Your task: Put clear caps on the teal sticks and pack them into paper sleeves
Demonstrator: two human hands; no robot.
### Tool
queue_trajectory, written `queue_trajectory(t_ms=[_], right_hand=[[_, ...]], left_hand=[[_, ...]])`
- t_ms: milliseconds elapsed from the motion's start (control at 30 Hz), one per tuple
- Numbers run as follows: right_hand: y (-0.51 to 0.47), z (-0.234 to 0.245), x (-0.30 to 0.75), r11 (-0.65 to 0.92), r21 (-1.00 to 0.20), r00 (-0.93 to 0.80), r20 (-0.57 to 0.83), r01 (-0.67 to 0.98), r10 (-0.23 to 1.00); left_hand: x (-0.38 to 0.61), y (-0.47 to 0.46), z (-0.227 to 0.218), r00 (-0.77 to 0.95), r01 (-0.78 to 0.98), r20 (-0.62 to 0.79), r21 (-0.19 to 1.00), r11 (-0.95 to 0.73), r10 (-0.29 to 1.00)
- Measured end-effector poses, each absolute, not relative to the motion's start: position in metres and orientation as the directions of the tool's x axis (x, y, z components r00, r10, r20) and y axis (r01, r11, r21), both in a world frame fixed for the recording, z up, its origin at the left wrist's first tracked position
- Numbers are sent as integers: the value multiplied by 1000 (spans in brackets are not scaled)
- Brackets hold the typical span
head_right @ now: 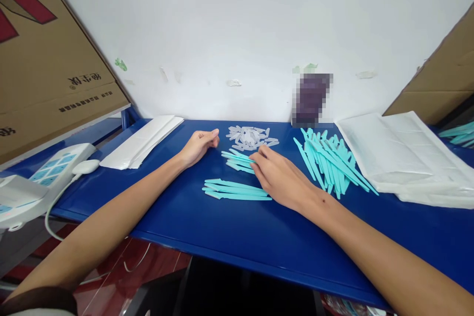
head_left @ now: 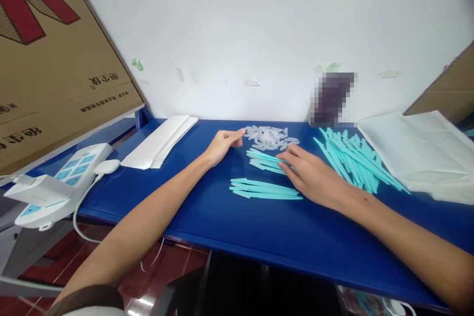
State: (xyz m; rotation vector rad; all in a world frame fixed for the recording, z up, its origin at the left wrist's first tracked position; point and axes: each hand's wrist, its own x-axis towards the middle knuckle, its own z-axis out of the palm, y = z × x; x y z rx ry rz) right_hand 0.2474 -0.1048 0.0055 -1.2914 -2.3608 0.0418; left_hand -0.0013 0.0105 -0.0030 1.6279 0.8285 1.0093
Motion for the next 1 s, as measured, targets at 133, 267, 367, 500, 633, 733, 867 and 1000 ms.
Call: queue_trajectory(t_ms=[133,267,367,500,633,733,867,1000], right_hand=[[-104,1,248,559,-173,-485,335,811,808],[-103,0,251,532,-53,-480,362,845,799],[-106,1,249,524,-27,-478,372,852,796],[-118,6,240,485,-126,-410,378,865,830],[-127,12,233,508,-192,-447,286,840,848],[-126,13,234,544,-224,-521,154,809,839],[-122,13,239,438,-340,-470,-14,832,883],[-121,14,240,356,-443,-438,-96,823,894]], left_hand=[[-7,14,-6,392,475,282,753,-455,876],[-7,12,-10,517,564,338,556,-610,786],[-6,11,-10,629,561,364,398,-725,687],[-3,10,-7,723,576,245,302,-760,646],[2,5,-3,767,572,75,371,-732,637],[2,4,1,762,591,28,378,-713,647],[-5,10,3,734,606,78,372,-703,674],[-16,18,0,705,587,175,400,-704,688]])
